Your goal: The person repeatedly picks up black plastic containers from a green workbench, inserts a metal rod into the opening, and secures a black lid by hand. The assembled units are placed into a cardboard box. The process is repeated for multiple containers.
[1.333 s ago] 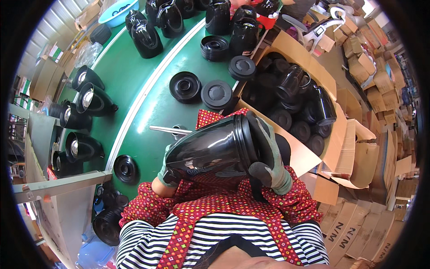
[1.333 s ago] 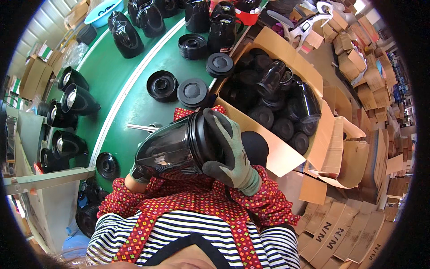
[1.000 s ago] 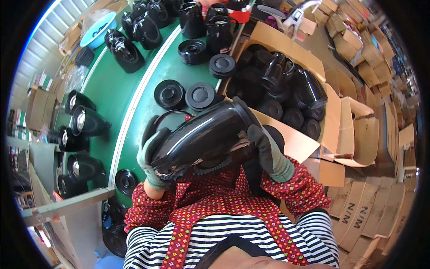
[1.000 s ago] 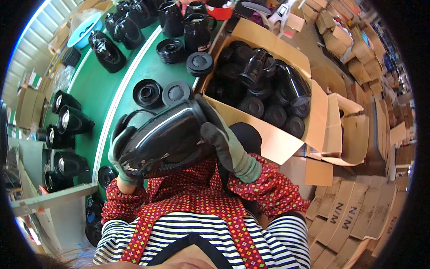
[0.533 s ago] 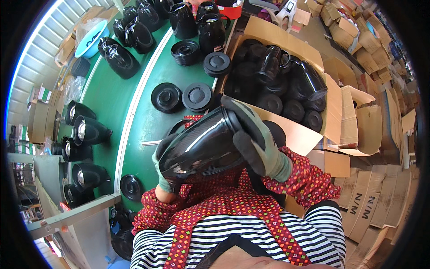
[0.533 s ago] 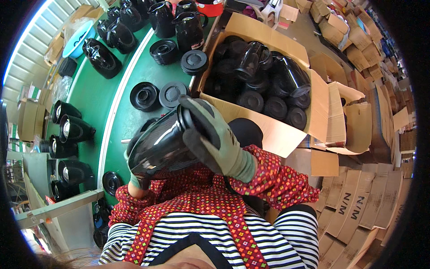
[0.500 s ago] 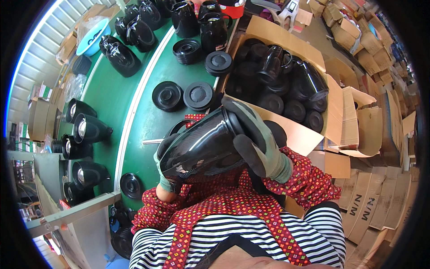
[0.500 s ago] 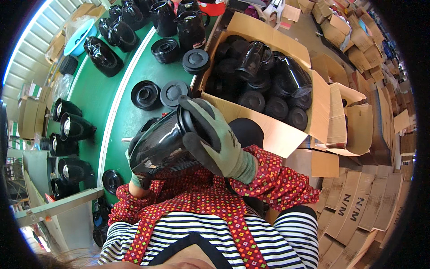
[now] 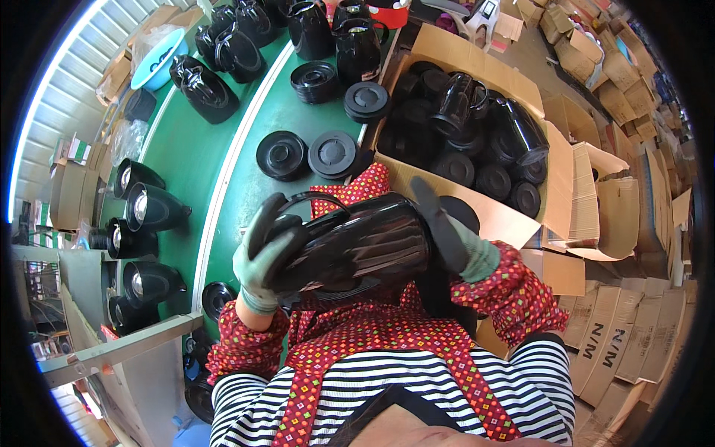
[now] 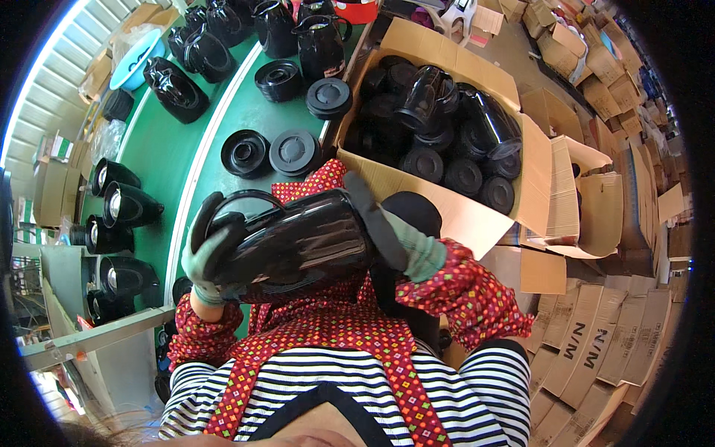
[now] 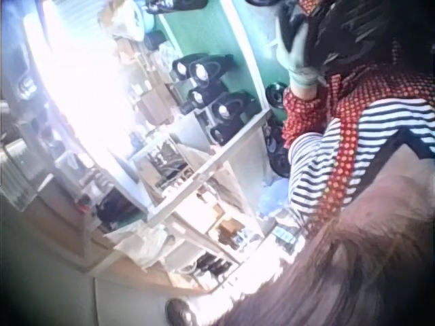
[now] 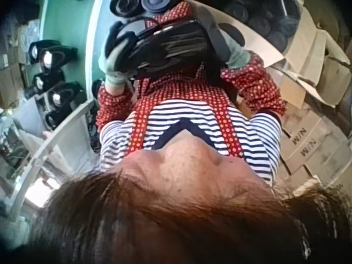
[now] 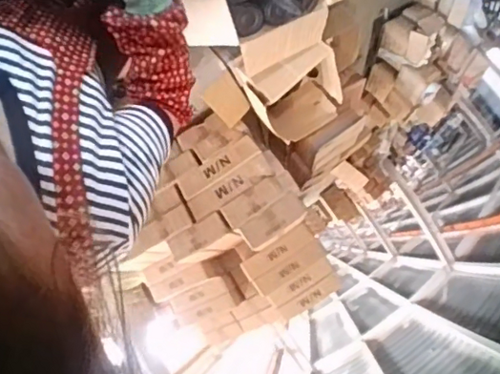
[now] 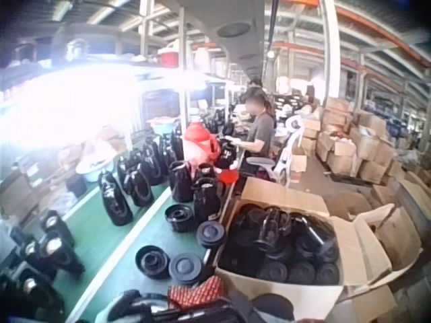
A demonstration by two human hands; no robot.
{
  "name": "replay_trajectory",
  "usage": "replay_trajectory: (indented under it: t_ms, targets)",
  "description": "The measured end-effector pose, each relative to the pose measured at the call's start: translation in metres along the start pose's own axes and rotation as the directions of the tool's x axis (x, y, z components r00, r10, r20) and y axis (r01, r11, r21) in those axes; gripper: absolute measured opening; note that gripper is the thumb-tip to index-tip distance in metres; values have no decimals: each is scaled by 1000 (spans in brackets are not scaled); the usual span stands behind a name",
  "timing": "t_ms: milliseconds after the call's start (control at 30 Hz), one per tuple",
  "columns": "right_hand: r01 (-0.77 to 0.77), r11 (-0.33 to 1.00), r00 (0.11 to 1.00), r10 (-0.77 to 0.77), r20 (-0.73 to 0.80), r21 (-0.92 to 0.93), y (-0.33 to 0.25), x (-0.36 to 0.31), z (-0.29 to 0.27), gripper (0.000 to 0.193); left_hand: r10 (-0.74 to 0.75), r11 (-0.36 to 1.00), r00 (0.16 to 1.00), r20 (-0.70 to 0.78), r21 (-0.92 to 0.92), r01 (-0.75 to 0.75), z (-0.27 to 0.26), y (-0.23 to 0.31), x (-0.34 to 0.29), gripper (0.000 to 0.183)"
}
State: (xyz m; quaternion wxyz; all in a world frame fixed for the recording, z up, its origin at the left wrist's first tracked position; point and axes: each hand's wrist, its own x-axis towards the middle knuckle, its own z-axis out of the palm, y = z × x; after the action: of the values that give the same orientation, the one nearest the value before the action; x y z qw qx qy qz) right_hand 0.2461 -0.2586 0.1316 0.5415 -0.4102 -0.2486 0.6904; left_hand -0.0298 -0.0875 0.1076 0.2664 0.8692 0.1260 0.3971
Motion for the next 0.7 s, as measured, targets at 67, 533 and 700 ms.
replay_trajectory:
  t_ms: [67, 533, 700]
  targets:
    - [97, 995, 989, -93, 114, -29, -8, -6, -8, 88, -229, 953, 973, 37, -194, 232, -4, -1, 6, 59]
    - [214, 974, 971, -204, -126, 73, 2, -13, 11, 99, -58, 998, 990, 126, -27, 62, -9, 24, 44, 51]
    - [789, 385, 484, -870, 97, -479, 13, -3, 23, 79, -381, 716, 901, 207, -551, 429, 11, 11, 24, 62]
